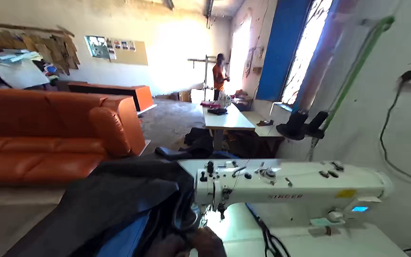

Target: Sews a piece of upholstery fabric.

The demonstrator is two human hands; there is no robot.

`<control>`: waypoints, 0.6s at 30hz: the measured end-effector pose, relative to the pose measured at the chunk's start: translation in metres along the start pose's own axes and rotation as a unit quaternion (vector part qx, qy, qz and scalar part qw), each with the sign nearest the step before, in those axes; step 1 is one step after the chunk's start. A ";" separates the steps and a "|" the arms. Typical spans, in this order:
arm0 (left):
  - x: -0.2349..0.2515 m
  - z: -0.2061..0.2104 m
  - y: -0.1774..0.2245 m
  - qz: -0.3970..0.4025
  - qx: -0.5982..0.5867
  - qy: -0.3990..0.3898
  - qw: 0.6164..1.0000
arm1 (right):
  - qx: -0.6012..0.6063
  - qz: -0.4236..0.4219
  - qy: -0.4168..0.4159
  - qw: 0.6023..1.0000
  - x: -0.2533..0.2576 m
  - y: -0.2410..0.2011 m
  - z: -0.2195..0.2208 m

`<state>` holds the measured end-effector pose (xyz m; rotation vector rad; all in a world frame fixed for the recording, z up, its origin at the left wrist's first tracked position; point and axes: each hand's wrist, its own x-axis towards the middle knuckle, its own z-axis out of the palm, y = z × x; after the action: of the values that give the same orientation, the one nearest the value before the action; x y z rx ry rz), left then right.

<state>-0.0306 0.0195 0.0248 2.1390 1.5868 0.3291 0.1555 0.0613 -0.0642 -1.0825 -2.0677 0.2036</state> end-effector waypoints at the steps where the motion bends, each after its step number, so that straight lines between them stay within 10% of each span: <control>1: 0.001 0.006 -0.004 -0.001 0.010 0.019 1.000 | -0.007 -0.001 0.000 1.000 0.000 0.001 0.000; 18: 0.009 0.021 -0.029 0.053 0.045 0.135 0.988 | 0.107 0.011 -0.033 0.994 0.015 0.017 -0.011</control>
<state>-0.0427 0.0300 -0.0087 2.3333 1.6612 0.6169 0.1689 0.0811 -0.0555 -0.9781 -2.0386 0.4662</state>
